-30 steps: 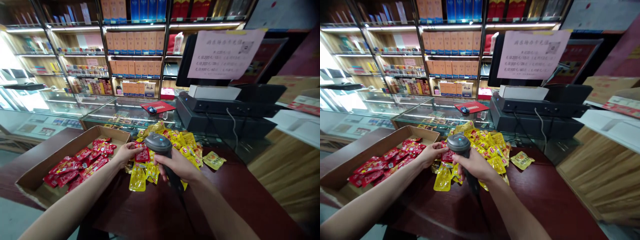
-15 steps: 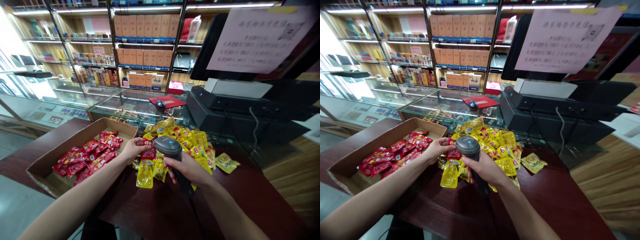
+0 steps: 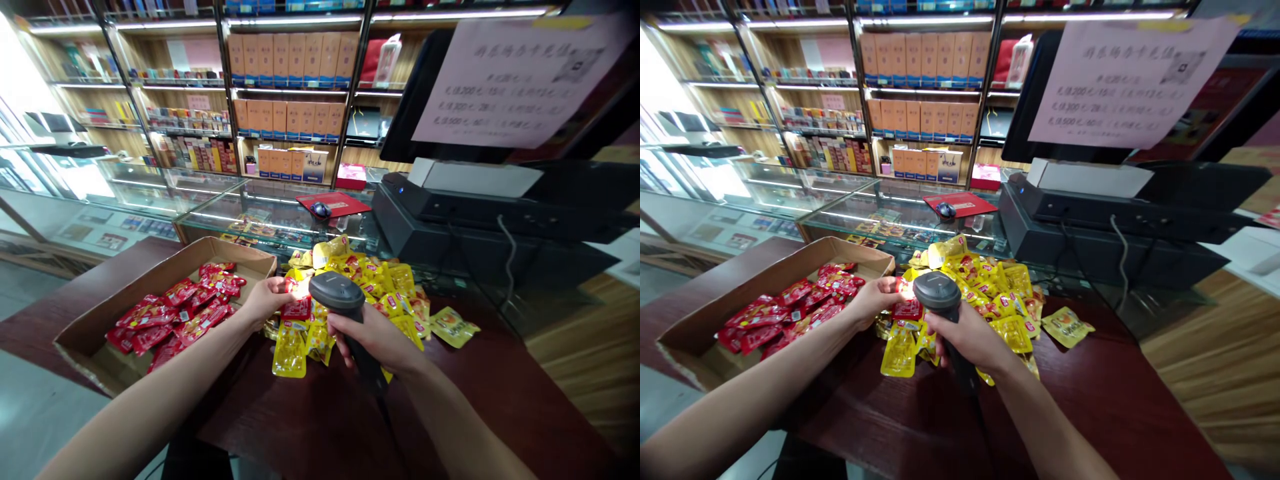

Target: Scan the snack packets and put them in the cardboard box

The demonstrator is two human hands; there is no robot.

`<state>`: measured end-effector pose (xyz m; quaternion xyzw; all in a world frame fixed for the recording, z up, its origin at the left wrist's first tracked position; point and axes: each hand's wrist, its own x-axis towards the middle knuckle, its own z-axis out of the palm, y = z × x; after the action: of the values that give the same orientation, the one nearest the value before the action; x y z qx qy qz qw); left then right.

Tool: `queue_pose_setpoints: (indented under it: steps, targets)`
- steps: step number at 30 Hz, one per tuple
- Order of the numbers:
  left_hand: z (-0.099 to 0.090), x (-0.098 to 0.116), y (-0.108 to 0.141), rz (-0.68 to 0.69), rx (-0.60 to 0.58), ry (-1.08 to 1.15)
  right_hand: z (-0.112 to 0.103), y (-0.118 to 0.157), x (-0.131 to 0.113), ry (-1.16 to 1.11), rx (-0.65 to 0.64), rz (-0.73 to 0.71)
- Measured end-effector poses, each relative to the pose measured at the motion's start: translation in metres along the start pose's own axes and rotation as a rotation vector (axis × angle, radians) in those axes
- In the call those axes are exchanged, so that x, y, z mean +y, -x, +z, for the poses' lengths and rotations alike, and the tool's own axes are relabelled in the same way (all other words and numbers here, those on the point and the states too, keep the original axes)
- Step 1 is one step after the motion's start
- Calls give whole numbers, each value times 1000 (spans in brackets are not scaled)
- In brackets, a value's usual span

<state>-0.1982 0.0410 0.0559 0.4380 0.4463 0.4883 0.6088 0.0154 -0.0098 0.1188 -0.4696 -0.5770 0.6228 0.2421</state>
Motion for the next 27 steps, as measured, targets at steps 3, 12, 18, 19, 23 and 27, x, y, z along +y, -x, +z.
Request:
queue_pose_setpoints:
  steps: [3,12,18,19,23,27]
  targets:
    - [0,1,1,-15,16,-11,0,0,1,-3,3,-8]
    - [2,13,2,73,114,31,-3,0,1,3,12,-11]
    - [-30,59,14,212,196,15,0,3,-1,0,-9,-27]
    - [-39,65,19,205,217,-16,1,3,0,1,-25,-34]
    - [-78,79,48,139,293,-207,12,7,1,15,-104,-49]
    - [-124,81,84,29,264,-429,24,10,5,41,-156,-52]
